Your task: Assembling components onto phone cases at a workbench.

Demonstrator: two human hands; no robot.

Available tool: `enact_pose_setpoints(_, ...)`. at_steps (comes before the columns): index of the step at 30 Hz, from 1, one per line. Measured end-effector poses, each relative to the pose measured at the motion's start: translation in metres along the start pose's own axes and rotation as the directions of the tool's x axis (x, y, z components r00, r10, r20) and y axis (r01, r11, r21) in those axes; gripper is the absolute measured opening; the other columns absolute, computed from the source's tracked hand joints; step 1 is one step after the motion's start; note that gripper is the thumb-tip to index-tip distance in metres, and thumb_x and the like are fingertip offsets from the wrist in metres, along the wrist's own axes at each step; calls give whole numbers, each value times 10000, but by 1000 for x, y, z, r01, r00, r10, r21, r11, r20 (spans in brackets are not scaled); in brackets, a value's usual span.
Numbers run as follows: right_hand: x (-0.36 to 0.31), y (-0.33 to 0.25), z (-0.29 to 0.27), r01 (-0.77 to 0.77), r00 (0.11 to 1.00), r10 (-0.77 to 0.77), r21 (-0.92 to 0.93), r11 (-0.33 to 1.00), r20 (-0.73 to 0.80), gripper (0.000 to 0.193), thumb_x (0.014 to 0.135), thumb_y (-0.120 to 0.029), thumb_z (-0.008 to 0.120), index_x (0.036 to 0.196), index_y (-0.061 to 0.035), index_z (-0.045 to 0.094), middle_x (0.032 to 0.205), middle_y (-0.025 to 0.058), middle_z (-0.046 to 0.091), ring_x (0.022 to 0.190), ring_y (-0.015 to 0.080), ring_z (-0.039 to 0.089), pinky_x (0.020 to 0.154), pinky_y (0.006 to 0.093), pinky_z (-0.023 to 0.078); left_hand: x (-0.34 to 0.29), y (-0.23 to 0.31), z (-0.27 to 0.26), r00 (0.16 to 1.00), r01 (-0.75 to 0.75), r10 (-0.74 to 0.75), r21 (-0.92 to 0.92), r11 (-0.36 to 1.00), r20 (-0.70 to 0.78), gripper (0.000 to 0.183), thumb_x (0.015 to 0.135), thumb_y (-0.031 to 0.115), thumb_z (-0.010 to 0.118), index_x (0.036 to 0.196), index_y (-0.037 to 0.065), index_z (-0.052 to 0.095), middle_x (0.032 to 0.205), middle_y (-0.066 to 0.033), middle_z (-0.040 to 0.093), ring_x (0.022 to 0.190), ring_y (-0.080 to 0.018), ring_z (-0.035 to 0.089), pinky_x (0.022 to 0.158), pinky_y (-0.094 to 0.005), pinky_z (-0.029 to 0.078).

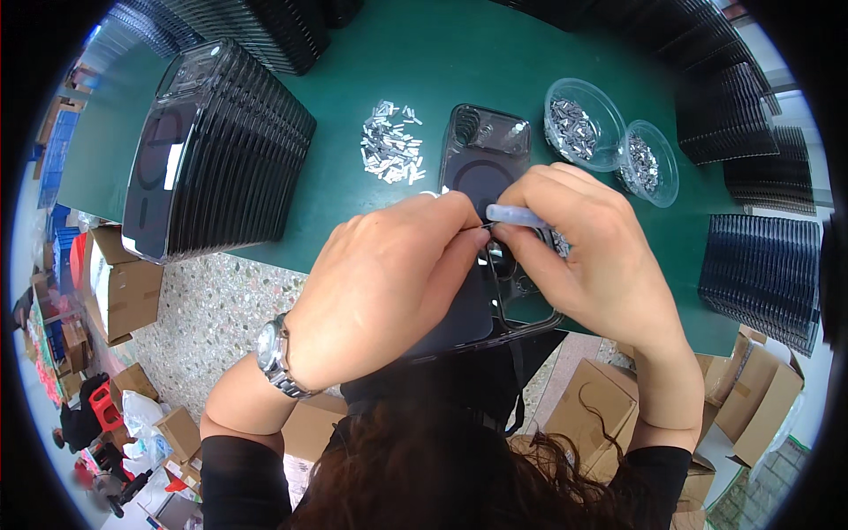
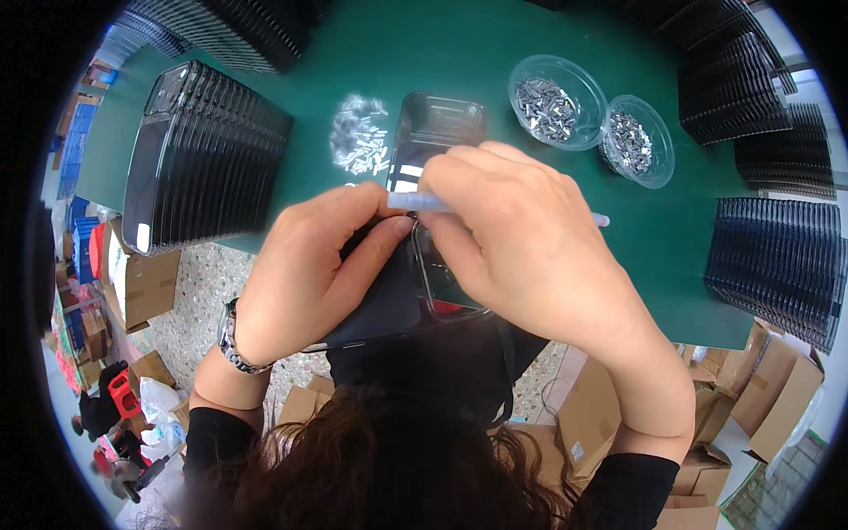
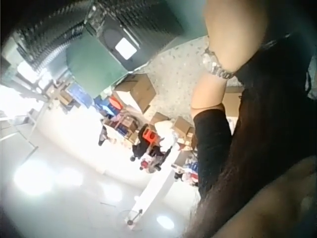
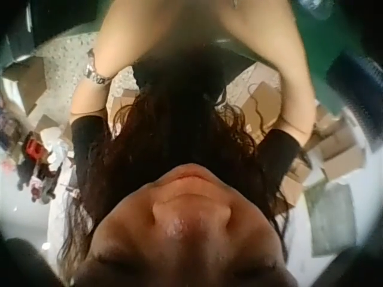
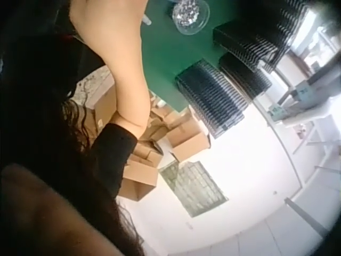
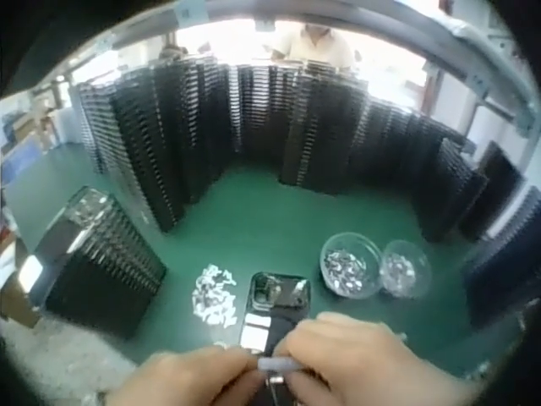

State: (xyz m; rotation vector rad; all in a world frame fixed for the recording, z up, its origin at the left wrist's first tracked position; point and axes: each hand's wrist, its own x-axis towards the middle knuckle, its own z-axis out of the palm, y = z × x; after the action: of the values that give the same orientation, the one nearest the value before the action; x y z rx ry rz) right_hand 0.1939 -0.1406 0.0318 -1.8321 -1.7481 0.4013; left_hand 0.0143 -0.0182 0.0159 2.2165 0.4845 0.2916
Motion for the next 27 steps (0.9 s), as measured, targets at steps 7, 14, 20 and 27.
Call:
enact_pose_setpoints(7,-2,6,-2,-33,998,28,90,995,55,162,873,-4,734,1019,34,675,920,138,667,875,337,656,765,402,520,2,-3,3,1000,-30,30,50,998,-9,117,963,72,711,941,-12,632,793,-191,618,710,-372,615,627,-419,472)
enact_pose_setpoints(14,-7,-14,-9,62,996,-37,-306,950,86,320,870,-79,755,1175,9,714,986,76,645,876,287,617,692,409,525,5,-3,1,998,-51,56,125,991,-31,114,963,84,710,925,11,631,783,-172,626,691,-368,619,613,-428,475)
enact_pose_setpoints(20,-6,-14,-2,91,994,-58,-444,891,88,285,853,-79,761,1126,-7,720,886,57,604,791,255,572,636,371,507,4,2,-1,997,-57,69,236,970,-45,133,975,117,712,931,28,624,793,-162,622,695,-393,624,607,-457,481)
enact_pose_setpoints(27,9,-19,4,109,991,-67,-407,907,117,107,850,-124,710,916,-60,656,859,62,598,830,256,614,649,379,530,-10,-9,-6,999,7,1,190,982,-42,89,986,101,689,959,34,637,821,-172,626,702,-404,619,612,-451,492)
